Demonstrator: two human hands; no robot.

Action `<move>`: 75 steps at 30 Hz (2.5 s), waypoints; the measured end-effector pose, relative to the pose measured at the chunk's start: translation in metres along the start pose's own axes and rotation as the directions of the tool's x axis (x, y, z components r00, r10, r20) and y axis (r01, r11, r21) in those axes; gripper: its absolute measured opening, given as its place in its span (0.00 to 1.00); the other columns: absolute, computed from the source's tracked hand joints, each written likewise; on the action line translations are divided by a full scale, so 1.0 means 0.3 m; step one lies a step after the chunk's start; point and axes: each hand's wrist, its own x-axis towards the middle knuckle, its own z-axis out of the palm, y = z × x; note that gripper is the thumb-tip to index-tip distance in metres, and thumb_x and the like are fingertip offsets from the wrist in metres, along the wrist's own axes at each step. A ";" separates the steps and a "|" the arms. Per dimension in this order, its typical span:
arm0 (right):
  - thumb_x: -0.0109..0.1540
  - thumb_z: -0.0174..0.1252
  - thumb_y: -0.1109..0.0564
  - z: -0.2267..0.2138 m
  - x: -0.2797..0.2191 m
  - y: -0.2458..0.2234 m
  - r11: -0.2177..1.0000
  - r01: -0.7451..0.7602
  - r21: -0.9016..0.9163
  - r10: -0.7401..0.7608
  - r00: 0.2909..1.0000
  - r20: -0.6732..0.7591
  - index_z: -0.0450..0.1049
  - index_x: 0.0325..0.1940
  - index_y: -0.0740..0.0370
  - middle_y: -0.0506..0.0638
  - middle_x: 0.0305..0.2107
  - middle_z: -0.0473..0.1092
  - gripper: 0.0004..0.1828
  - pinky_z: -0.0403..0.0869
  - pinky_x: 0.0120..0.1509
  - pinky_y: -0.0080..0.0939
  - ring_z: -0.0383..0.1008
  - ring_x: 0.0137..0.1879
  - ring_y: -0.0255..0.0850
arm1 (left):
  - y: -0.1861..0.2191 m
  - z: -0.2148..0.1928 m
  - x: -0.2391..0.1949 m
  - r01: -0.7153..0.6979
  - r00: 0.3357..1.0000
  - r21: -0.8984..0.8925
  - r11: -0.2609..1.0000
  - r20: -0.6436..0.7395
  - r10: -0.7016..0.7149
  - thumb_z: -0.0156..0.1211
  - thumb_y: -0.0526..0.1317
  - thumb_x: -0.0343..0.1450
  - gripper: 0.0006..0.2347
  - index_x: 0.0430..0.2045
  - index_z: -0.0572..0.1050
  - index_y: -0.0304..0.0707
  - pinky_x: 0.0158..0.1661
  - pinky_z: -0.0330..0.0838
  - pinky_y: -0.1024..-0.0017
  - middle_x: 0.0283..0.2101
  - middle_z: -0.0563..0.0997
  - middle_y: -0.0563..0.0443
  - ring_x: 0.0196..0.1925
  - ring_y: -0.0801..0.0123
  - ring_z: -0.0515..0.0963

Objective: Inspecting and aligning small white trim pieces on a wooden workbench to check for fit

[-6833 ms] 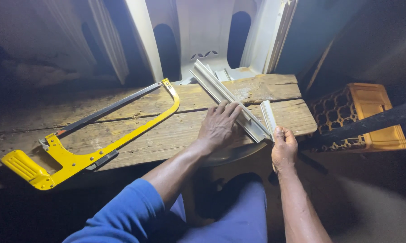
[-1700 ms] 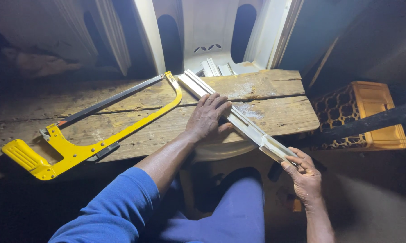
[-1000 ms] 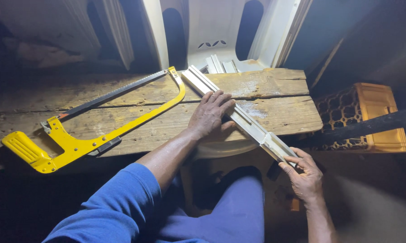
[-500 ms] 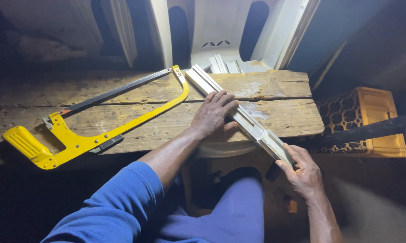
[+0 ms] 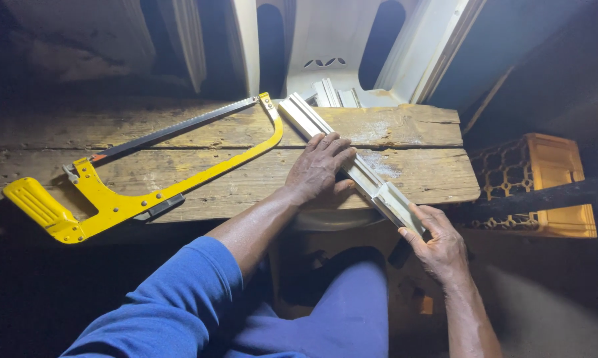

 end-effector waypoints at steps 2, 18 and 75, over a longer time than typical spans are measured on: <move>0.57 0.75 0.47 0.019 0.010 0.014 1.000 0.010 -0.005 -0.010 1.000 0.000 0.79 0.69 0.39 0.44 0.57 0.77 0.34 0.80 0.59 0.55 0.79 0.61 0.51 | 0.001 -0.006 -0.002 0.001 1.000 0.001 1.000 0.006 -0.001 0.74 0.60 0.64 0.31 0.60 0.74 0.51 0.77 0.49 0.55 0.65 0.74 0.50 0.76 0.58 0.64; 0.57 0.75 0.43 0.039 0.019 -0.014 0.998 0.058 -0.038 -0.059 0.997 -0.044 0.80 0.67 0.40 0.45 0.57 0.77 0.33 0.78 0.62 0.56 0.79 0.61 0.53 | -0.007 0.014 0.008 0.009 1.000 0.019 1.000 0.008 -0.009 0.73 0.60 0.64 0.29 0.58 0.74 0.53 0.77 0.50 0.55 0.64 0.74 0.52 0.75 0.59 0.65; 0.54 0.73 0.34 0.342 0.492 -0.216 0.953 0.262 -0.154 -0.261 0.965 0.023 0.83 0.61 0.37 0.45 0.50 0.78 0.31 0.78 0.54 0.58 0.79 0.53 0.55 | -0.082 0.044 0.009 0.294 0.709 -0.414 0.862 -0.510 -0.487 0.42 0.26 0.66 0.36 0.76 0.58 0.42 0.70 0.70 0.53 0.66 0.69 0.38 0.71 0.41 0.72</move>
